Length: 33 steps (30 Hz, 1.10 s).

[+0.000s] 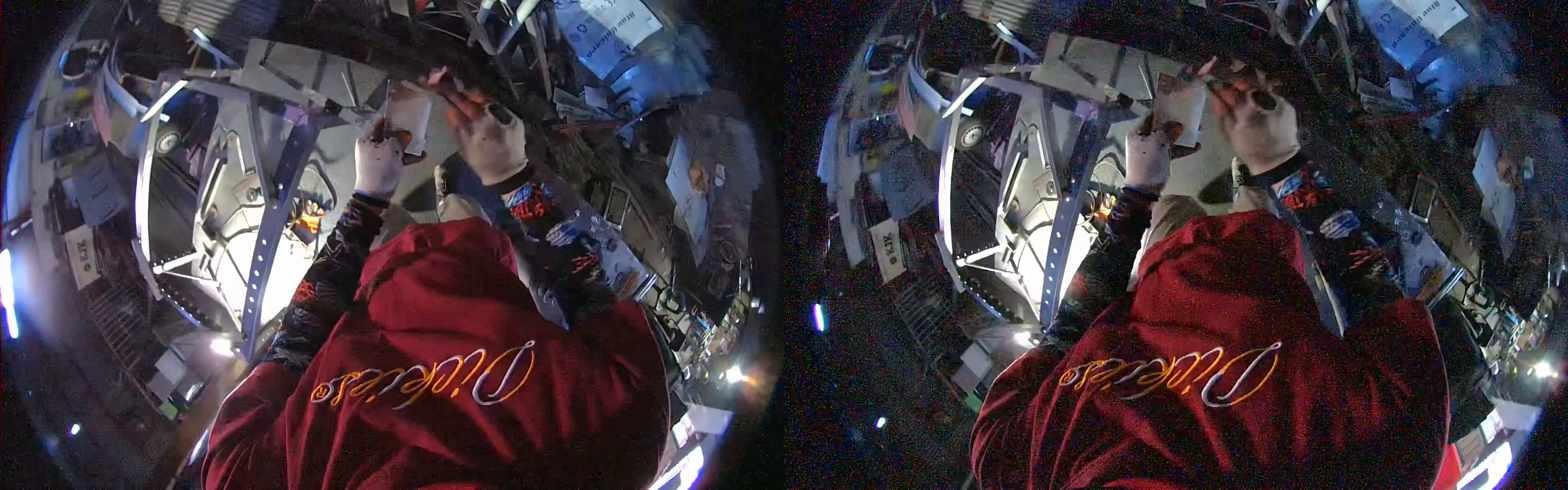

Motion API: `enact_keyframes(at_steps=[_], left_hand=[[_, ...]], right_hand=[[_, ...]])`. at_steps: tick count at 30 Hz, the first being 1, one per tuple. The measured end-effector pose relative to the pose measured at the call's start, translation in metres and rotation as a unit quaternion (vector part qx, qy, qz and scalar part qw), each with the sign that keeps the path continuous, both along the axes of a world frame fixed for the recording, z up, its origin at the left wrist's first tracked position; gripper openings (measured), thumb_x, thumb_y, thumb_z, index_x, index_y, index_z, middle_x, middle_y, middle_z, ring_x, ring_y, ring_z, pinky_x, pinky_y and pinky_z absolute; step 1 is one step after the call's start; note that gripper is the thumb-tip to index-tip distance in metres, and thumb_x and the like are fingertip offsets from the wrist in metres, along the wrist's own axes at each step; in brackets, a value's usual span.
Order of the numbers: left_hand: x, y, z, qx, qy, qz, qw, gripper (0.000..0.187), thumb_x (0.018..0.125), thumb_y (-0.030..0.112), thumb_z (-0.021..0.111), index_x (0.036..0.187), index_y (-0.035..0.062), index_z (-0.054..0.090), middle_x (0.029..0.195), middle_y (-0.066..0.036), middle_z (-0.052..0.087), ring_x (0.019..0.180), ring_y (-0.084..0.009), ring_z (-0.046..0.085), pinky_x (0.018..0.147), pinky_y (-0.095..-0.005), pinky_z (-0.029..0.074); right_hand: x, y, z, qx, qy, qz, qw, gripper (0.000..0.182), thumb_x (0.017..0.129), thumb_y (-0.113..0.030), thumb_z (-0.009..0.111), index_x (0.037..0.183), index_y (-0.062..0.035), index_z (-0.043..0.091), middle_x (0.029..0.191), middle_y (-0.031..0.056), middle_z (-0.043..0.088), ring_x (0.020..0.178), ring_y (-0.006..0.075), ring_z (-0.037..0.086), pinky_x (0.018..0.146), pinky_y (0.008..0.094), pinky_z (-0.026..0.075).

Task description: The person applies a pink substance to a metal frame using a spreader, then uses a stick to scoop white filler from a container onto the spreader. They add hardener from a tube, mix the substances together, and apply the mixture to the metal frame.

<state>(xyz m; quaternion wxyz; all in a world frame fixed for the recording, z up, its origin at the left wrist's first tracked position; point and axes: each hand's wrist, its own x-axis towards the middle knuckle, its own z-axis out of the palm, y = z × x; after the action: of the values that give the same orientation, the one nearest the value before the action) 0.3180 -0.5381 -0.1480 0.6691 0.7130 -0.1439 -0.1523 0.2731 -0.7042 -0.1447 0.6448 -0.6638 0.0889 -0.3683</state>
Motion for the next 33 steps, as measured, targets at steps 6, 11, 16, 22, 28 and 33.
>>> enact_keyframes(at_steps=[6,11,16,22,28,33], left_hand=[[0.061,-0.038,0.010,-0.039,0.125,-0.035,0.991,0.022,0.086,0.001,0.059,0.107,-0.0046,0.063,0.091,-0.003,0.067,0.080,-0.0100,0.061,0.068,-0.0259,0.049],[0.097,-0.046,0.032,0.007,0.146,-0.063,0.987,0.035,0.080,-0.001,0.055,0.114,-0.0030,0.062,0.090,-0.008,0.066,0.079,-0.0173,0.065,0.064,-0.0311,0.057],[0.146,-0.054,-0.003,-0.060,0.232,-0.079,0.968,0.026,0.079,-0.002,0.055,0.104,-0.0039,0.062,0.091,-0.011,0.066,0.075,-0.0221,0.067,0.058,-0.0368,0.062],[0.171,-0.082,-0.020,-0.056,0.119,-0.081,0.988,0.014,0.081,0.002,0.061,0.093,-0.0044,0.065,0.078,-0.010,0.067,0.071,-0.0198,0.067,0.059,-0.0331,0.053],[0.175,-0.101,-0.023,-0.116,0.193,-0.070,0.972,0.016,0.081,0.000,0.058,0.096,-0.0044,0.064,0.082,-0.011,0.068,0.076,-0.0180,0.068,0.061,-0.0332,0.055],[0.171,-0.109,0.020,-0.034,0.210,-0.108,0.971,0.030,0.090,0.000,0.053,0.118,-0.0051,0.059,0.109,-0.010,0.067,0.097,-0.0185,0.066,0.082,-0.0325,0.055]], right_hand=[[0.049,0.002,-0.019,0.080,0.044,0.059,0.994,0.013,0.083,-0.005,0.064,0.095,-0.0046,0.060,0.087,0.0094,0.065,0.087,0.0263,0.067,0.073,0.0323,0.054],[0.099,-0.090,-0.003,-0.514,0.165,-0.127,0.832,0.013,0.087,-0.018,0.063,0.097,-0.0124,0.067,0.088,0.0071,0.070,0.072,0.0258,0.068,0.061,0.0370,0.055],[0.111,-0.064,0.041,-0.537,0.147,-0.144,0.818,0.012,0.084,-0.022,0.069,0.085,-0.0108,0.069,0.080,0.0085,0.069,0.068,0.0267,0.067,0.063,0.0369,0.056],[0.138,-0.090,-0.014,-0.538,0.204,-0.049,0.816,0.027,0.073,-0.008,0.068,0.099,-0.0146,0.072,0.094,0.0082,0.069,0.086,0.0279,0.067,0.077,0.0396,0.054],[0.135,-0.119,-0.017,-0.441,0.066,-0.004,0.895,0.026,0.079,-0.005,0.067,0.104,-0.0126,0.072,0.100,0.0074,0.069,0.085,0.0283,0.067,0.072,0.0389,0.054],[0.160,-0.172,-0.013,0.340,-0.067,0.389,0.854,0.036,0.097,-0.023,0.053,0.125,-0.0002,0.056,0.128,0.0219,0.058,0.122,0.0336,0.054,0.101,0.0385,0.044]])
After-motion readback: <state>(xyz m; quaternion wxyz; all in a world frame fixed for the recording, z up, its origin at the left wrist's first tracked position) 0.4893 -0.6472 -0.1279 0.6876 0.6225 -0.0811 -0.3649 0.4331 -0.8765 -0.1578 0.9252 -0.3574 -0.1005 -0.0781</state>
